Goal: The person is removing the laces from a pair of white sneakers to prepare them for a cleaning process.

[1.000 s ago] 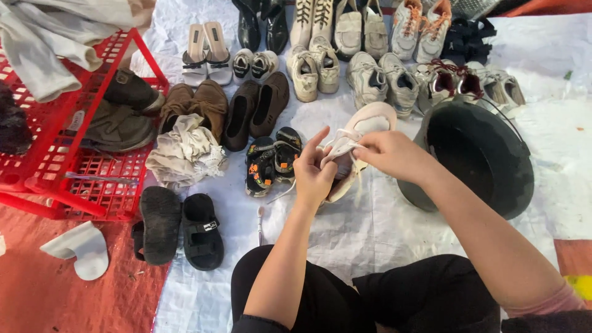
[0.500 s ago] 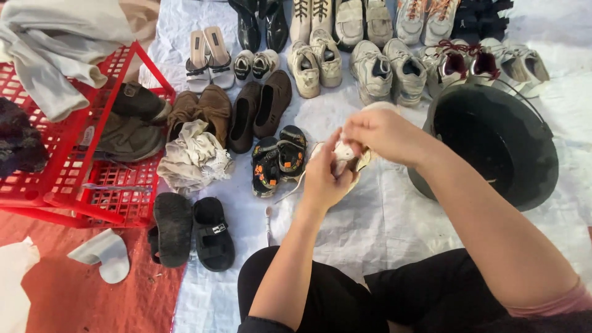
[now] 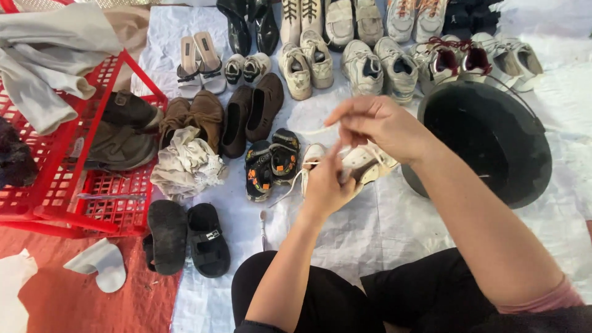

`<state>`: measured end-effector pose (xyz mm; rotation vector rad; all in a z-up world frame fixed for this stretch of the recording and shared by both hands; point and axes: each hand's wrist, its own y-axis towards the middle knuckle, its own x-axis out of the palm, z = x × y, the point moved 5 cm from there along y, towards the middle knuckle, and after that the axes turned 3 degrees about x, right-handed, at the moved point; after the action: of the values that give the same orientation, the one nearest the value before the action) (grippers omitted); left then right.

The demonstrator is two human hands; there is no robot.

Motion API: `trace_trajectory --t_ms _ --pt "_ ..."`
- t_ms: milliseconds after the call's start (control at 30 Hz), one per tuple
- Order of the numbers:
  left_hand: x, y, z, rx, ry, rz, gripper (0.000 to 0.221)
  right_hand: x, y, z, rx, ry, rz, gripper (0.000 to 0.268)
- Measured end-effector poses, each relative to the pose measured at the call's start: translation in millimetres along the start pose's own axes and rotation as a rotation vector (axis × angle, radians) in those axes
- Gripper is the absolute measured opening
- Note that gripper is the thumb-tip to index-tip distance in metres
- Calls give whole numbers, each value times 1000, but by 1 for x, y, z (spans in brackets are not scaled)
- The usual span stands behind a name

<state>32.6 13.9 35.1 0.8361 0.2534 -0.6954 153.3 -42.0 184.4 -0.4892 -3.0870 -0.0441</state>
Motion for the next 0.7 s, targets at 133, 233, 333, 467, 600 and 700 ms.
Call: trace_trajectory --t_ms 133,233,333,467,600,700 --pt "-7 -5 -25 -45 -210 184 97 -23 -13 7 -26 245 34 18" --pt "-22 -2 -23 -36 -296 259 94 -28 -43 1 159 37 -49 43" --pt "-26 3 -15 -32 -257 333 85 -17 -70 38 783 -441 -292 37" --pt "-25 1 -14 -52 -232 411 81 -47 -51 92 231 -852 336 15" --pt "-30 0 1 -36 -236 434 79 -31 -32 96 -229 -943 661 22" --pt "-17 -7 -21 -11 -282 460 73 -24 -30 97 -262 -1004 745 24"
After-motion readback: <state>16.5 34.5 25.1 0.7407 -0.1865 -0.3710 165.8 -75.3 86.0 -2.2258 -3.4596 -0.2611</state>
